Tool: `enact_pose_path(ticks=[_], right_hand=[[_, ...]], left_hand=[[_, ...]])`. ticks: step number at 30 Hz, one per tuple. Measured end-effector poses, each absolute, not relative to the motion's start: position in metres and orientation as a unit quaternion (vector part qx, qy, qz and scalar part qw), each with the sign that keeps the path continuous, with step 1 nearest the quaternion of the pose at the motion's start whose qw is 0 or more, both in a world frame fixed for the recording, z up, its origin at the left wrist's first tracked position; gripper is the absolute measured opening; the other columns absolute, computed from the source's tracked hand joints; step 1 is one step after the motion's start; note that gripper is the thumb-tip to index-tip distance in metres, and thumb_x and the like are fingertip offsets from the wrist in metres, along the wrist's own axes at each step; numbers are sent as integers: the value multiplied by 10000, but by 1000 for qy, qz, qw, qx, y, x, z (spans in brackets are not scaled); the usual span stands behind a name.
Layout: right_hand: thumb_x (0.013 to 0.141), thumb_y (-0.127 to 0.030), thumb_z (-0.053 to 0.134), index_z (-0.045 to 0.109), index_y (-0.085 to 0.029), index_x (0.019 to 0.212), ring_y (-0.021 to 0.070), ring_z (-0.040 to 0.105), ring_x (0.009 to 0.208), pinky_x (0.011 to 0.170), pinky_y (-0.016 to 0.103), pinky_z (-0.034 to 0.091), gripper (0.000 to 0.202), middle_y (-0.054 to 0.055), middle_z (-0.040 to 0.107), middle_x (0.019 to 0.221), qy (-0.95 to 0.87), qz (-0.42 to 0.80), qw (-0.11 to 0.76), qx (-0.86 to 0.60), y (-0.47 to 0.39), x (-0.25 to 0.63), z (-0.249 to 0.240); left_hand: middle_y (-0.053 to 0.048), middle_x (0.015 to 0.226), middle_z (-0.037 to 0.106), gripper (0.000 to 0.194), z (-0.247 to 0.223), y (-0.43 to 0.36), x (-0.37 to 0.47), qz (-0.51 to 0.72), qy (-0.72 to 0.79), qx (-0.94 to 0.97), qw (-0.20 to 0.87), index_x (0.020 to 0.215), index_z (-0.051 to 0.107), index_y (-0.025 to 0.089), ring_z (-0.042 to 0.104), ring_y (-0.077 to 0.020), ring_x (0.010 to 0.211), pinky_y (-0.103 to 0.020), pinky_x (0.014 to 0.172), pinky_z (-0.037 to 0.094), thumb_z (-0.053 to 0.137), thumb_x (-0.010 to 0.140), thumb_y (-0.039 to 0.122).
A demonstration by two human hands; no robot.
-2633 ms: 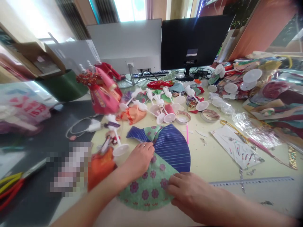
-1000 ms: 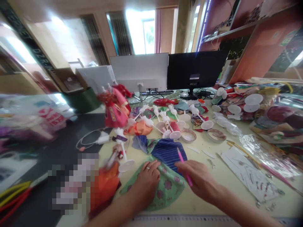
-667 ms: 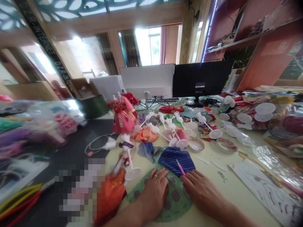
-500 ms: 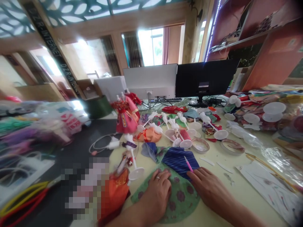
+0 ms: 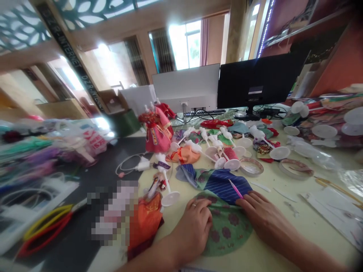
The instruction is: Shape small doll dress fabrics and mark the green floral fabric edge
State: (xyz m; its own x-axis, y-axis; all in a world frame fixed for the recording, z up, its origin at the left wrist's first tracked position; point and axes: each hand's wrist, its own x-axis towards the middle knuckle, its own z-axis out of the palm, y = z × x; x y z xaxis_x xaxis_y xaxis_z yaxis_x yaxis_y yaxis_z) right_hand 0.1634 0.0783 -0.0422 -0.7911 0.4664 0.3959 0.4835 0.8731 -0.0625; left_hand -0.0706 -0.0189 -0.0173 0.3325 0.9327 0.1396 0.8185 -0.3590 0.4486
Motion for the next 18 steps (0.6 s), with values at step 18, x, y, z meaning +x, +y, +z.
enact_pose_path(ticks=[18], right_hand=[[882,-145,413,532,-146,1052,240,584,752,704,409,481,207,80,622,774,-920,-35,275,-276,68,158,-29]], left_hand=[[-79,913,589,96,-6,-16,-70,199,587,758,200,800,488,159,513,-212,878,-358,819,418,440,833,82]])
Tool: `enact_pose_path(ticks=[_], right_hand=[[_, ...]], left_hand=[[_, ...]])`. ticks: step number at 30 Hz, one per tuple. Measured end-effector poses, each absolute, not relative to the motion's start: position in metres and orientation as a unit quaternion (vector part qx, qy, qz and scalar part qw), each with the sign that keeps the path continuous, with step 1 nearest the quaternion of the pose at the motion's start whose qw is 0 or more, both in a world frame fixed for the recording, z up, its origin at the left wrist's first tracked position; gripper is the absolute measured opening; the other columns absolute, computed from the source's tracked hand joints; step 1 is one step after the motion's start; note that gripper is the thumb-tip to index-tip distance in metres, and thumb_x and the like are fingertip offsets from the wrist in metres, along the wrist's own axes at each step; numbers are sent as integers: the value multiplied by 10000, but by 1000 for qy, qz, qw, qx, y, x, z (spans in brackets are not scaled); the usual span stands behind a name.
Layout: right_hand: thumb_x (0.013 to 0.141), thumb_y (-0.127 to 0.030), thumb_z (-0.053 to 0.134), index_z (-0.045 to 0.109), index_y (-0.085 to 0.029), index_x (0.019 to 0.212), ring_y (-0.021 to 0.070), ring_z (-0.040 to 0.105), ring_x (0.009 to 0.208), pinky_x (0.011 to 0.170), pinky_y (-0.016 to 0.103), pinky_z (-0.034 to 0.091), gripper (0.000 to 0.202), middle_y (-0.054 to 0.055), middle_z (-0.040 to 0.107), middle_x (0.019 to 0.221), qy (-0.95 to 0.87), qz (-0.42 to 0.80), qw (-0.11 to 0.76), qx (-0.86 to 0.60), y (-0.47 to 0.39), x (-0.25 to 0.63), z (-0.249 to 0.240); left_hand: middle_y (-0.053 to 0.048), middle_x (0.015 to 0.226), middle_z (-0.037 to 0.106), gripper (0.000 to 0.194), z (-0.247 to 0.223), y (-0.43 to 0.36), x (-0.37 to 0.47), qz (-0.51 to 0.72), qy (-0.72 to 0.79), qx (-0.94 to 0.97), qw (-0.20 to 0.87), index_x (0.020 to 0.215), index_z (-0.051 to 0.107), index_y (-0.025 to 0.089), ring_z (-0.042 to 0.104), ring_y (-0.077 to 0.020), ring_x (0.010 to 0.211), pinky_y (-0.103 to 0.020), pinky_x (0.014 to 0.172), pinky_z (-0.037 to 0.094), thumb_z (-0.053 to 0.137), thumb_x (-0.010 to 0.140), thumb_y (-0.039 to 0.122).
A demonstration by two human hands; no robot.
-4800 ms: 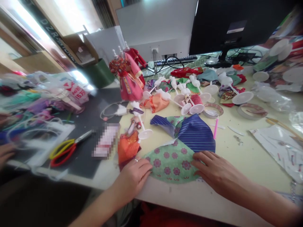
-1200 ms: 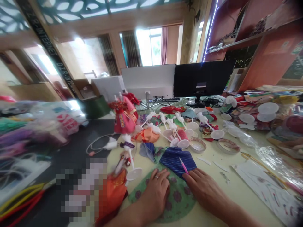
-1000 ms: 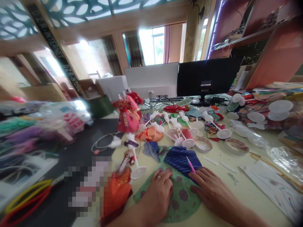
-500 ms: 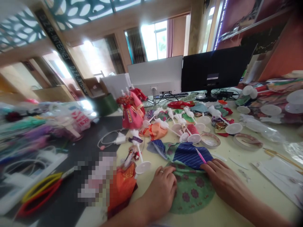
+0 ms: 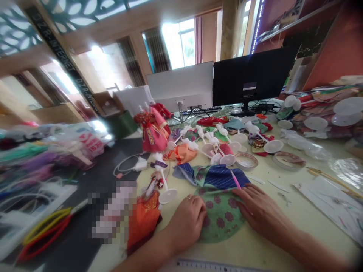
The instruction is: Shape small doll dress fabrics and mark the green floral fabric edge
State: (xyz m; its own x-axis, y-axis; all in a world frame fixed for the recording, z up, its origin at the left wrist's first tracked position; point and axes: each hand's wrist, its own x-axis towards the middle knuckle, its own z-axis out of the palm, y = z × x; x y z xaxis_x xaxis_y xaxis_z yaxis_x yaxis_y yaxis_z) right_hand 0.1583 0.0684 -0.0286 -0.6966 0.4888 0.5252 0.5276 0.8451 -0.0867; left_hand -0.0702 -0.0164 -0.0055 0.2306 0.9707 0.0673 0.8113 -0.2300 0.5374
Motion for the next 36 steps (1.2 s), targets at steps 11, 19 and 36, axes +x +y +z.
enact_pose_path(ticks=[11,19,36], right_hand=[[856,-40,360,529,-177,1025,188,614,714,853,461,461,275,40,643,751,-946,49,269,-175,53,154,-20],[865,-74,437,503,-177,1193,245,619,932,865,472,466,350,74,680,904,-928,49,321,-183,58,163,-38],[868,-65,429,490,-184,1247,184,633,834,874,423,486,401,67,667,905,-931,85,333,-122,44,157,-20]], left_hand=[[4,728,565,93,0,-14,-79,320,585,645,374,809,569,169,502,-115,656,-212,573,381,502,846,221],[-40,728,633,48,4,-15,-69,398,583,563,429,686,590,136,577,-134,667,-233,613,450,591,732,151],[-15,686,657,344,-1,-9,-67,446,569,381,576,907,576,132,579,-97,564,-182,496,370,753,655,286]])
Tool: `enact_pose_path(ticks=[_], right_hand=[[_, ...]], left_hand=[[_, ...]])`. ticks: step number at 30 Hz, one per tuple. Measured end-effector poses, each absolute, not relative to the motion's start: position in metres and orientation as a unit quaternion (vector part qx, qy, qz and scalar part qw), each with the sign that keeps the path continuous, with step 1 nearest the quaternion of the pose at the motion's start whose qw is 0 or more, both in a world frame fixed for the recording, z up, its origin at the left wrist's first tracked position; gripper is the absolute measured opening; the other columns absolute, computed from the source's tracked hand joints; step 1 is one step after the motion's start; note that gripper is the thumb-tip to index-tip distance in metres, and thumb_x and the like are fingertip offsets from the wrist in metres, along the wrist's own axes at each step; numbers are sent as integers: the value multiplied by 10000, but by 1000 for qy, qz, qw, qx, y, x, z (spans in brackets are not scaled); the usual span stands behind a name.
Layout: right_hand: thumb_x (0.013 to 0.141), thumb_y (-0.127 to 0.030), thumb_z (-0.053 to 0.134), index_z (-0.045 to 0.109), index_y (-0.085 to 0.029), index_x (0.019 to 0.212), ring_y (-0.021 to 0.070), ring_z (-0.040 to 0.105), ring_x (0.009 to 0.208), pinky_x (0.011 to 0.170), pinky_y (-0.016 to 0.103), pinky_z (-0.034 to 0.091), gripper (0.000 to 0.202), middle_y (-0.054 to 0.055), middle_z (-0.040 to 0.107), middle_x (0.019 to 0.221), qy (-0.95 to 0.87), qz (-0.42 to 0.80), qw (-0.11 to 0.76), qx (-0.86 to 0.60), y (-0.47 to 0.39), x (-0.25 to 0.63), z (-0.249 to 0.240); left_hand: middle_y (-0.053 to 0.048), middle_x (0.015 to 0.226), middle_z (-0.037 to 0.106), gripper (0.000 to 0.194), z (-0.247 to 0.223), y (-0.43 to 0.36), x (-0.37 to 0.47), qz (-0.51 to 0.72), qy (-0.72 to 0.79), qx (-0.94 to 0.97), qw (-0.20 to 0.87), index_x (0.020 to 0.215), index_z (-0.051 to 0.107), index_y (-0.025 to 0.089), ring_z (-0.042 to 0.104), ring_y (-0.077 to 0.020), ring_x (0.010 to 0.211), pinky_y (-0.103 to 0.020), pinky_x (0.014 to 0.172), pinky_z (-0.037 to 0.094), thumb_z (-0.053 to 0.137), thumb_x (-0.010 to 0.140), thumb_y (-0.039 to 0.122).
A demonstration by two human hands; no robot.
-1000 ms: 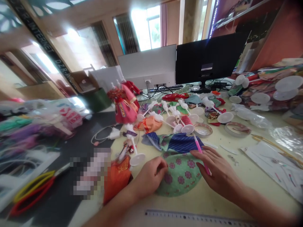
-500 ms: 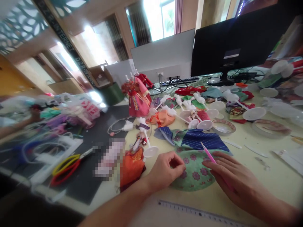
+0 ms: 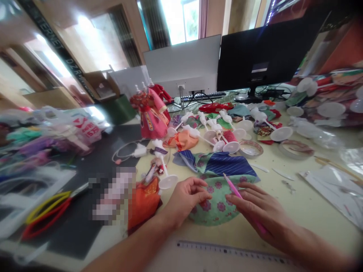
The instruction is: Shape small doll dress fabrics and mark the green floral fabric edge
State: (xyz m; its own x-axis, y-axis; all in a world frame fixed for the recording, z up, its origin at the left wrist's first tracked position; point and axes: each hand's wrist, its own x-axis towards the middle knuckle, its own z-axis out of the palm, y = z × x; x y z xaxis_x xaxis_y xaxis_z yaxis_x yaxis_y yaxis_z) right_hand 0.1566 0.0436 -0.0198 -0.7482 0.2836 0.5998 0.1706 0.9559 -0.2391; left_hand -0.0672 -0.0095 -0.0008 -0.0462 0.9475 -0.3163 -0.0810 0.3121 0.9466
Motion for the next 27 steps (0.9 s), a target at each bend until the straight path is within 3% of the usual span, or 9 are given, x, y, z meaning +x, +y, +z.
enact_pose_path(ticks=[4,10,27], right_hand=[[854,-81,497,542,-174,1195,199,599,884,748,347,518,356,90,630,923,-925,76,346,-136,40,156,-15],[808,-19,521,539,-117,1103,155,595,743,840,379,493,312,60,641,803,-915,88,383,-89,29,153,-5],[797,-23,506,569,-122,1041,159,612,781,844,370,484,271,73,683,874,-934,102,336,-67,26,149,-3]], left_hand=[[-15,702,669,305,-2,-9,-68,448,577,378,569,914,567,137,578,-92,569,-188,524,389,728,691,269],[-18,725,679,286,-5,-11,-69,453,572,386,565,941,563,134,591,-87,587,-188,562,406,705,719,245],[-61,762,702,374,-4,-11,-66,443,562,386,582,1015,574,123,624,-129,640,-239,643,463,708,718,309]])
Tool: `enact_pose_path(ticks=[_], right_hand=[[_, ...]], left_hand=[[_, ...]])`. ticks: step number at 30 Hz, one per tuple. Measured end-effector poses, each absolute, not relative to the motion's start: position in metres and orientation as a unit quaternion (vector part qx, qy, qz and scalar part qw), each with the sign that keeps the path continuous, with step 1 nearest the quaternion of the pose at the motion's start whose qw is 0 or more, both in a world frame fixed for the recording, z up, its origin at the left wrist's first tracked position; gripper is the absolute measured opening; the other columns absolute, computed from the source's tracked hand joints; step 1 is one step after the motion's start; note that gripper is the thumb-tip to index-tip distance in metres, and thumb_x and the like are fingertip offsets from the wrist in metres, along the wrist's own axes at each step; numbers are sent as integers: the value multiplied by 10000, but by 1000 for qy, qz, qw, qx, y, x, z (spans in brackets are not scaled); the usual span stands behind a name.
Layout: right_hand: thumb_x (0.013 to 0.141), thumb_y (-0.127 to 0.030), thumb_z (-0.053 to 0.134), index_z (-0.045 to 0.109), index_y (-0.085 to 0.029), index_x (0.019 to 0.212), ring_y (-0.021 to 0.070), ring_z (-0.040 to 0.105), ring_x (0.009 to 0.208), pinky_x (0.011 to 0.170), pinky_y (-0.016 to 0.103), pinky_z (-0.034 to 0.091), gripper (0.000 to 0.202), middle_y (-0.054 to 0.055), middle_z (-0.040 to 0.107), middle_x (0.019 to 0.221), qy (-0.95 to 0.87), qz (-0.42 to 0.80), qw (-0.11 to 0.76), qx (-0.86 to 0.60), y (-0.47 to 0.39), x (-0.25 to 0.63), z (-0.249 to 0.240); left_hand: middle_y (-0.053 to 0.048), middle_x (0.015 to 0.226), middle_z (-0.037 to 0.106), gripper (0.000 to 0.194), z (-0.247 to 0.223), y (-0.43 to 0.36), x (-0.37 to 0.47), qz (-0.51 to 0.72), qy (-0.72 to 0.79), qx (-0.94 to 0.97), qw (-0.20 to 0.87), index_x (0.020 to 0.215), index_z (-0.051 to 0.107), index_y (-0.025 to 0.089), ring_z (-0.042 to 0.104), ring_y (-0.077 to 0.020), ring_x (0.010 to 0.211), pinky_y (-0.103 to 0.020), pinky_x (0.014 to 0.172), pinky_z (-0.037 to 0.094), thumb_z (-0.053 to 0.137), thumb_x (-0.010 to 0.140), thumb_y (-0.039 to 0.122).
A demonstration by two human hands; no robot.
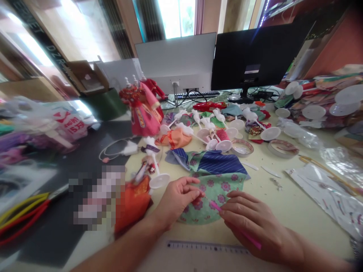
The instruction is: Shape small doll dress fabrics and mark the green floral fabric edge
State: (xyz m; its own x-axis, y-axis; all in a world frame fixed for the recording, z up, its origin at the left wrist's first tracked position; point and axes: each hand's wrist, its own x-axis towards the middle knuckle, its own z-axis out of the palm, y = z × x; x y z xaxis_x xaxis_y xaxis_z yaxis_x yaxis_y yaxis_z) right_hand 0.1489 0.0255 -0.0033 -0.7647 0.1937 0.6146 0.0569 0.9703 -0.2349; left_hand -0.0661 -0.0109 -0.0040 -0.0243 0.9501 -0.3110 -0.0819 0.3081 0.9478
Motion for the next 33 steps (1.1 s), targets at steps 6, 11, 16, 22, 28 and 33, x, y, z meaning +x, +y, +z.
enact_pose_path(ticks=[6,11,16,22,28,33], right_hand=[[774,-5,525,559,-121,1050,163,609,787,852,384,481,302,73,682,883,-934,107,335,-67,26,149,-7],[799,-30,500,550,-138,1064,161,623,797,848,383,491,290,67,684,887,-936,101,329,-71,27,149,-6],[804,-30,493,544,-143,1061,161,617,785,842,381,491,285,69,685,878,-937,102,326,-69,27,148,-7],[770,5,517,556,-123,1056,169,606,800,857,393,477,316,76,682,896,-937,112,326,-65,27,149,-7],[768,-2,533,566,-112,1058,175,608,809,852,396,479,312,81,682,902,-936,107,328,-66,27,148,-7],[780,-7,524,574,-115,1039,168,620,794,846,384,483,286,78,683,882,-935,103,332,-67,26,148,-7]], left_hand=[[-74,786,709,422,-4,-12,-66,444,551,388,590,1078,568,104,622,-121,652,-241,672,472,706,729,297],[-71,792,711,441,-6,-12,-66,442,550,385,594,1086,572,105,627,-124,650,-239,668,477,713,724,315],[-68,788,714,444,-5,-13,-66,441,553,389,591,1095,573,106,624,-119,644,-226,662,473,709,728,317],[-65,786,713,410,-5,-13,-66,442,551,384,594,1093,571,99,617,-109,640,-228,662,481,692,743,276],[-65,782,712,404,-3,-13,-66,443,551,381,596,1083,578,101,618,-107,631,-228,660,484,696,744,287],[-62,780,710,410,-4,-13,-66,446,548,380,597,1077,581,104,622,-111,635,-227,659,485,703,737,297]])
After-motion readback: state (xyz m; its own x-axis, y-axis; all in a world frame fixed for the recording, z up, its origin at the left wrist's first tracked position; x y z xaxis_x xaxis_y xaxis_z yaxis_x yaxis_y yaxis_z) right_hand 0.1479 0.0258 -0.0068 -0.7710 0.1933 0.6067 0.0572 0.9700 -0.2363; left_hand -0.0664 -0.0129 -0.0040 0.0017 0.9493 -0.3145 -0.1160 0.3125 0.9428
